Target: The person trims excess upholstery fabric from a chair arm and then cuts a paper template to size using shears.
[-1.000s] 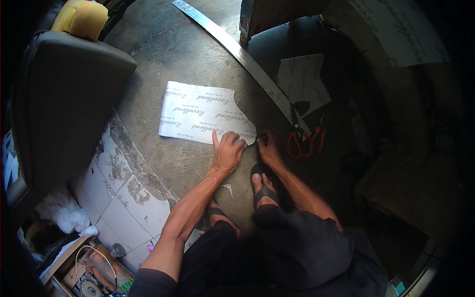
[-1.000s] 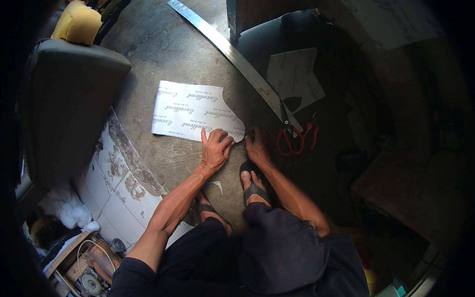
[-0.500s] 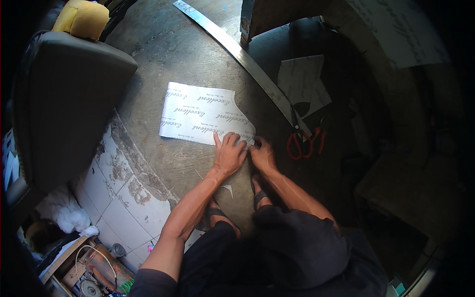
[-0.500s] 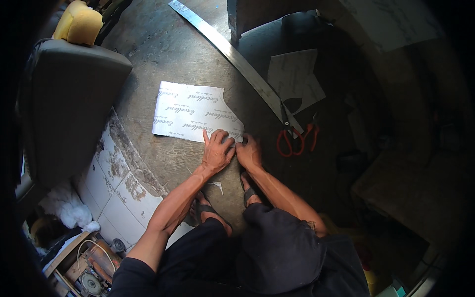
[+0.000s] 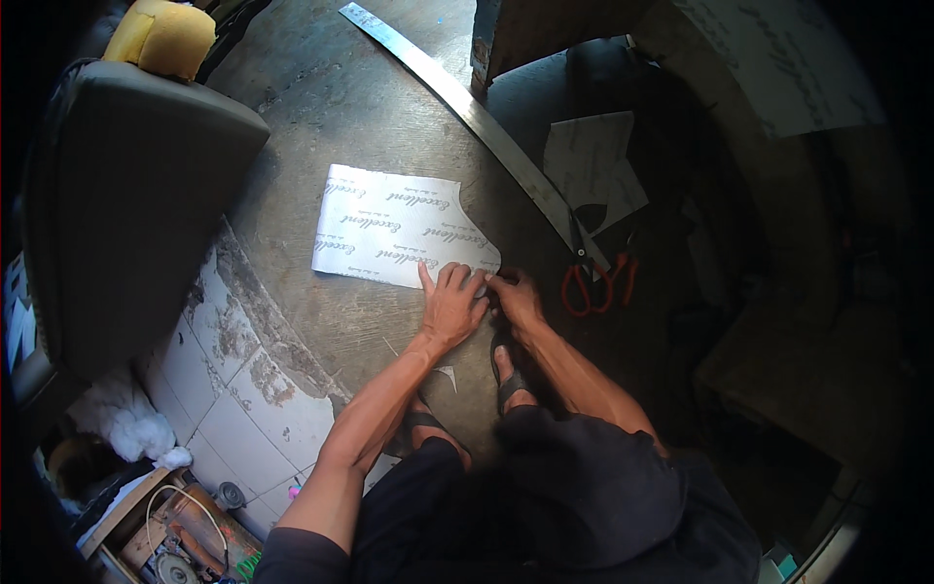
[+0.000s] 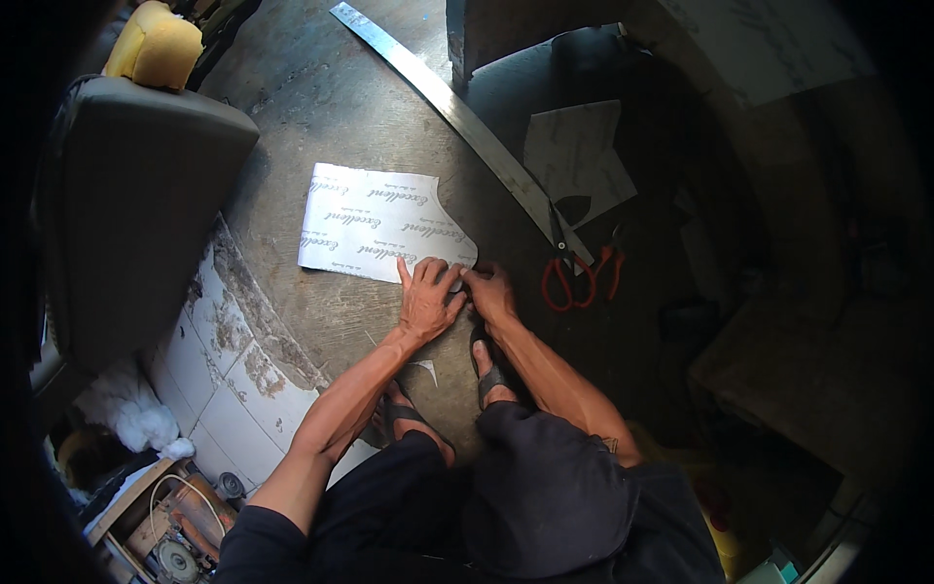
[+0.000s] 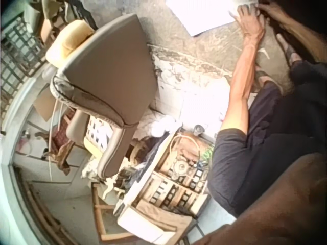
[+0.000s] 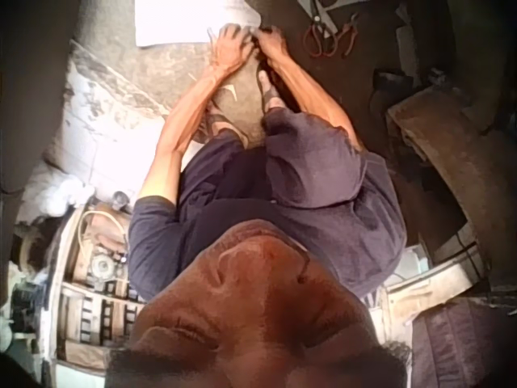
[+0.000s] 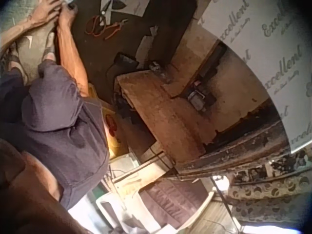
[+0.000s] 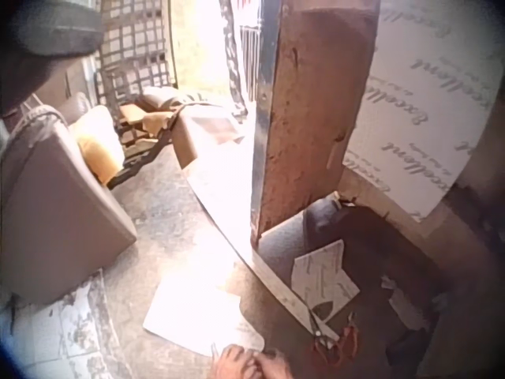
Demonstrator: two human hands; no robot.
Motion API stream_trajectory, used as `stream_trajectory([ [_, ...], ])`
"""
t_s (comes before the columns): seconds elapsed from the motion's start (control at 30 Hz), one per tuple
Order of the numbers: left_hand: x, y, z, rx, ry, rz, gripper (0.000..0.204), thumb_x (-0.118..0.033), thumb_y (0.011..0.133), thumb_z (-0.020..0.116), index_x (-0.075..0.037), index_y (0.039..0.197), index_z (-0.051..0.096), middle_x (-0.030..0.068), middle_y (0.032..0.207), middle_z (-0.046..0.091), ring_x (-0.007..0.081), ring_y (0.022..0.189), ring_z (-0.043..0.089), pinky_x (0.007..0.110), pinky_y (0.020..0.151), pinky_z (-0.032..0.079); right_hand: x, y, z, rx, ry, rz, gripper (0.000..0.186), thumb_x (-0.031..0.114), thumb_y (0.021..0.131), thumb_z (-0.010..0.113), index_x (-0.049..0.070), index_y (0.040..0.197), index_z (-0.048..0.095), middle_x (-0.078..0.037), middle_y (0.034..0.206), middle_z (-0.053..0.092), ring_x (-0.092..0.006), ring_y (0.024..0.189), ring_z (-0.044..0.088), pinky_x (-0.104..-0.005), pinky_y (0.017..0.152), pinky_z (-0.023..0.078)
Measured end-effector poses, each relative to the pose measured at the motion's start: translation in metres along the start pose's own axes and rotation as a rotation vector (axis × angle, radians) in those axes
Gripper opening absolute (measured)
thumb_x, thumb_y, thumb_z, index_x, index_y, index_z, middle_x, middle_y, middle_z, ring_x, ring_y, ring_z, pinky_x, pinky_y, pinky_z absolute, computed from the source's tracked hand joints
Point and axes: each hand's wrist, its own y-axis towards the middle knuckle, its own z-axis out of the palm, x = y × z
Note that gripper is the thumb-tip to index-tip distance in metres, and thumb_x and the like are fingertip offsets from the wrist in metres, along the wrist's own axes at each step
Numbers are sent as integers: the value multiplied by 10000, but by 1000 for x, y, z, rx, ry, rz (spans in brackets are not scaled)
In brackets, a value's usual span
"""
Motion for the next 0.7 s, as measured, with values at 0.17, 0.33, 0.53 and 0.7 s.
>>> stream_trajectory([
  [0.17, 1, 1, 0, 16, 3, 31, 516, -280, 840, 691, -115, 1312, 565, 98, 1215, 526, 295, 1266, 458, 803, 1076, 147, -4, -3, -1, 15, -8, -33, 513, 209, 860, 749, -63, 1257, 571, -130, 1071, 660, -185, 902, 635, -291, 723, 522],
  [0.33, 3, 0, 0, 4, -5, 18, 579, -295, 830, 696, -105, 1353, 537, 107, 1217, 517, 305, 1270, 454, 798, 1079, 143, -3, -9, 9, -78, 113, -47, 651, 179, 815, 782, -83, 1337, 494, -166, 1187, 641, -221, 1072, 607, -343, 936, 487],
  [0.53, -9, 8, -2, 70, 69, -12, 688, -280, 826, 710, -135, 1451, 462, 112, 1216, 516, 291, 1220, 473, 760, 1095, 172, -5, 1, -6, -69, 82, -74, 647, 116, 813, 760, -102, 1329, 437, -171, 1087, 689, -237, 1005, 655, -331, 869, 523],
  [0.7, -9, 22, 0, 147, 75, 33, 752, -177, 777, 729, -152, 1474, 449, 125, 1262, 510, 294, 1225, 470, 662, 1120, 238, 0, -5, -23, -52, -28, -192, 585, 144, 822, 758, -71, 1302, 502, -162, 1060, 702, -233, 987, 660, -346, 877, 511],
])
